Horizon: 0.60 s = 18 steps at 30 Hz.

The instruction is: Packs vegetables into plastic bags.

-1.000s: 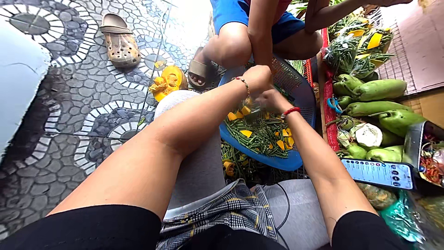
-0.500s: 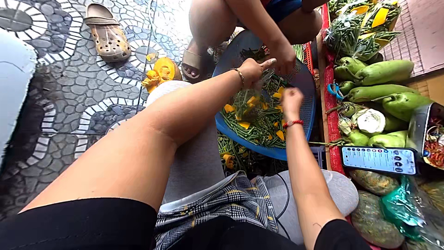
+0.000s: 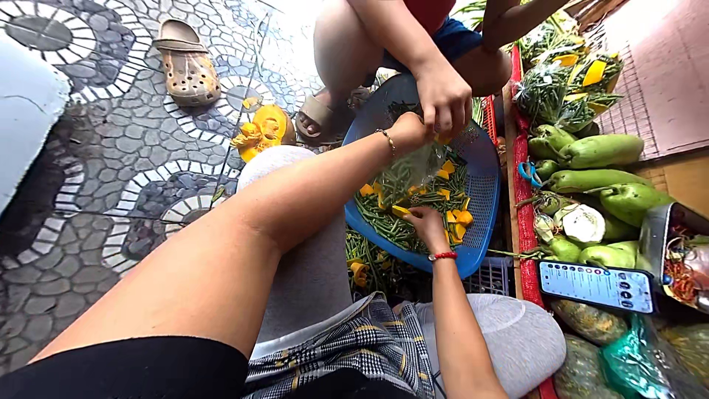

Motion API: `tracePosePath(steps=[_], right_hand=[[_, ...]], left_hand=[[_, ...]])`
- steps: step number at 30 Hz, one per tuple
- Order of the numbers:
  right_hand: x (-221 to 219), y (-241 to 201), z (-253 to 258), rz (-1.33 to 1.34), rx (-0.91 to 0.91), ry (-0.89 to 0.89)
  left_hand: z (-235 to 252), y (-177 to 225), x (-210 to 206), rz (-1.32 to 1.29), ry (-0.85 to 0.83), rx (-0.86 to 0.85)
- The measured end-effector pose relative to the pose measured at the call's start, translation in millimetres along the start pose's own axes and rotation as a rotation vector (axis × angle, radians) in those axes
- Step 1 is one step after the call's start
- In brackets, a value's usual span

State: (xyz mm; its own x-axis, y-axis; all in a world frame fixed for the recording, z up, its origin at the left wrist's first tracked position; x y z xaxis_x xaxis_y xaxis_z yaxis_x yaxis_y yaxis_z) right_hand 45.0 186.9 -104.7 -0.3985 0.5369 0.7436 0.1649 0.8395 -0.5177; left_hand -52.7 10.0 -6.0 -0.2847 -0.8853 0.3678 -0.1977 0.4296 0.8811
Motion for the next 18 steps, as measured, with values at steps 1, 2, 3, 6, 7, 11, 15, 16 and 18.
tracePosePath(steps=[1,2,3,6,7,11,15,16,18], right_hand=[[16,2,-4,0.008,-0.019,0.049],[32,5,-9,0.017,-0.036,0.098],[50,7,-14,0.043,-0.053,0.154],[96,-3,-31,0.448,0.048,0.367],[106,-12,-34,0.631,0.117,0.380],[115,-62,-26,0.766,0.157,0.248],[90,-83,3,0.453,0.124,0.255],[83,-84,9,0.415,0.144,0.288],[70,-84,17,0.376,0.182,0.315]], left_hand=[[-1,0,-1,-0.002,-0.002,-0.007],[0,-2,-4,-0.024,-0.010,-0.007],[2,-5,-8,-0.054,-0.024,0.002],[4,-12,-16,-0.117,-0.053,0.045],[3,-12,-17,-0.119,-0.052,0.050],[0,-11,-18,-0.124,-0.065,0.060],[-1,-13,-22,-0.096,-0.077,0.074],[-2,-14,-22,-0.070,-0.085,0.081],[-4,-16,-23,-0.038,-0.090,0.084]])
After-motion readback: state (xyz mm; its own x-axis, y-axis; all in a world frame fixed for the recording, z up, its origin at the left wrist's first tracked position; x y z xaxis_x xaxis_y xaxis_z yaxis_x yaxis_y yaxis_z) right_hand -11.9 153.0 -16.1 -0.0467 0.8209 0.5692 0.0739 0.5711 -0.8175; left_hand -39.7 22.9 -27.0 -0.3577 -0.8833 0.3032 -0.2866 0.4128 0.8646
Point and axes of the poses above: each hand's wrist, its own z-axis towards the middle knuckle, its own x-axis out of the back of the hand, y = z × x, the point moved 7 cm from there along z, towards the middle knuckle, and after that the axes turned 7 degrees about z, right-handed, at the moved point
